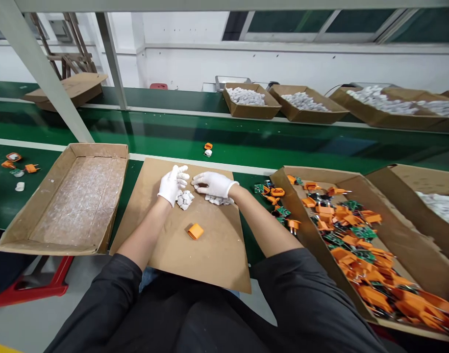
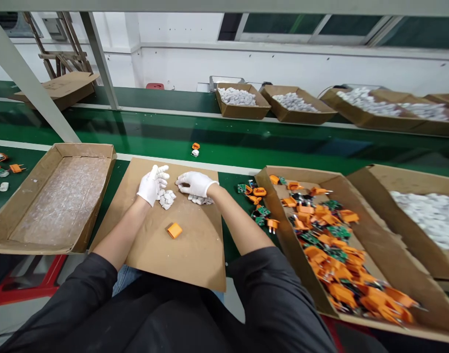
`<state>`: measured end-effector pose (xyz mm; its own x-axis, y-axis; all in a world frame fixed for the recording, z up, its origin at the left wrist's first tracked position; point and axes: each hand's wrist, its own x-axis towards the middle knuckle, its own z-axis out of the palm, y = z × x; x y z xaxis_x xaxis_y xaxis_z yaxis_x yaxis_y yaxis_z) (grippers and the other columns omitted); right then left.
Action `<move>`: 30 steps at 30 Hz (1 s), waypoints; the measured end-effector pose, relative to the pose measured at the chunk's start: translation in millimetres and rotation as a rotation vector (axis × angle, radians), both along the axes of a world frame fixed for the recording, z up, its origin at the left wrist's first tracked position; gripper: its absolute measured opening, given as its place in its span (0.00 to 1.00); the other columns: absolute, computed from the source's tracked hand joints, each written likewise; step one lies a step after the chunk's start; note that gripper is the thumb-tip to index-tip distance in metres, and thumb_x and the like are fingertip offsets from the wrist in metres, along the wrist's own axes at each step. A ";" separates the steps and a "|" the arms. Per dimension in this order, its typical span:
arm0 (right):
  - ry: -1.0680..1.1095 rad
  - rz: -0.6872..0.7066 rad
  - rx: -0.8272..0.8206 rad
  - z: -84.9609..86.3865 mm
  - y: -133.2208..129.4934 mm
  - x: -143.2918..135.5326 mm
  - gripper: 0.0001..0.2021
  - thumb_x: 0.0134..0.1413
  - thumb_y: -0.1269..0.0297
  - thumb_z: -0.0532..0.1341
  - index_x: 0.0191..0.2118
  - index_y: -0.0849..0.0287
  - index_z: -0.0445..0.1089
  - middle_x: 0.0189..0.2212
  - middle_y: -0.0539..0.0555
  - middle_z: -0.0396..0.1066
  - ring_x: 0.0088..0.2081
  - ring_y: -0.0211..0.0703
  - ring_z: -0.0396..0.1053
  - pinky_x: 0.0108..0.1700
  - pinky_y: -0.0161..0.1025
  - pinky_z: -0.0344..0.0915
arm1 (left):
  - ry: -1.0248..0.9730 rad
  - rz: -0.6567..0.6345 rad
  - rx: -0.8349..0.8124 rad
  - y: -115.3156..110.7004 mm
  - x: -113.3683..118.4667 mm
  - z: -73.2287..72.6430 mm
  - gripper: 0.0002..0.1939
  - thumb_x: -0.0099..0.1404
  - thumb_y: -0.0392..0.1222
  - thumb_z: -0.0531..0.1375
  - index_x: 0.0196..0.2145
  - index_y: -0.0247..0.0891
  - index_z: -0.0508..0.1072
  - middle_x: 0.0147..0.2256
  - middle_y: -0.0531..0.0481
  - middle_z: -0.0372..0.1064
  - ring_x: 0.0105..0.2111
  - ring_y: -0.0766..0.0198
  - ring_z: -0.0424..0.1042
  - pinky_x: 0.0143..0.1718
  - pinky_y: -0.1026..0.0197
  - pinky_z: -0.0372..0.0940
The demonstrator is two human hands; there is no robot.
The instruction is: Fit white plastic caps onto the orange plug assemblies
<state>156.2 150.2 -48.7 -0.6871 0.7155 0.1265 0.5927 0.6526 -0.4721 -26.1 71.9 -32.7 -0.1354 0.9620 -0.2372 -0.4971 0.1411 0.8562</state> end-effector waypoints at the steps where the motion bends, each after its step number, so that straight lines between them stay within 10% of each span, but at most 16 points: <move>1: -0.031 0.006 0.022 -1.6 -8.9 -1.1 0.07 0.48 0.62 0.66 0.35 0.54 0.78 0.36 0.52 0.79 0.37 0.43 0.74 0.42 0.39 0.69 | 0.016 0.000 0.008 0.4 -0.9 -0.5 0.23 0.64 0.57 0.57 0.41 0.32 0.76 0.24 0.53 0.69 0.18 0.76 0.61 0.21 0.71 0.56; 11: -0.107 0.049 0.018 9.6 -63.6 -10.7 0.20 0.56 0.69 0.59 0.54 0.55 0.70 0.41 0.56 0.77 0.38 0.45 0.73 0.43 0.43 0.66 | 0.456 0.007 0.063 -3.2 -5.4 1.3 0.22 0.68 0.49 0.51 0.50 0.35 0.74 0.33 0.47 0.73 0.26 0.71 0.66 0.31 0.66 0.64; 16: -0.125 0.076 0.003 10.2 -77.6 -20.2 0.14 0.60 0.67 0.57 0.49 0.58 0.73 0.42 0.59 0.75 0.41 0.48 0.71 0.46 0.44 0.64 | 1.144 -0.371 0.175 -11.6 -14.9 15.3 0.29 0.60 0.35 0.55 0.59 0.42 0.67 0.53 0.46 0.71 0.51 0.58 0.69 0.55 0.57 0.63; 21: -0.054 0.079 -0.015 7.5 -80.8 -22.2 0.10 0.60 0.65 0.57 0.42 0.58 0.74 0.39 0.58 0.76 0.40 0.48 0.71 0.45 0.43 0.64 | 1.101 -0.892 0.167 -11.1 -31.4 20.7 0.34 0.59 0.38 0.56 0.64 0.40 0.60 0.57 0.45 0.68 0.53 0.56 0.70 0.54 0.57 0.63; 30: -0.009 -0.009 0.010 14.2 -75.3 4.7 0.10 0.59 0.60 0.57 0.37 0.55 0.76 0.33 0.53 0.78 0.34 0.45 0.72 0.41 0.43 0.64 | 0.892 -0.839 0.191 -12.4 -32.6 11.8 0.18 0.55 0.40 0.62 0.45 0.40 0.77 0.32 0.49 0.78 0.32 0.61 0.72 0.39 0.60 0.66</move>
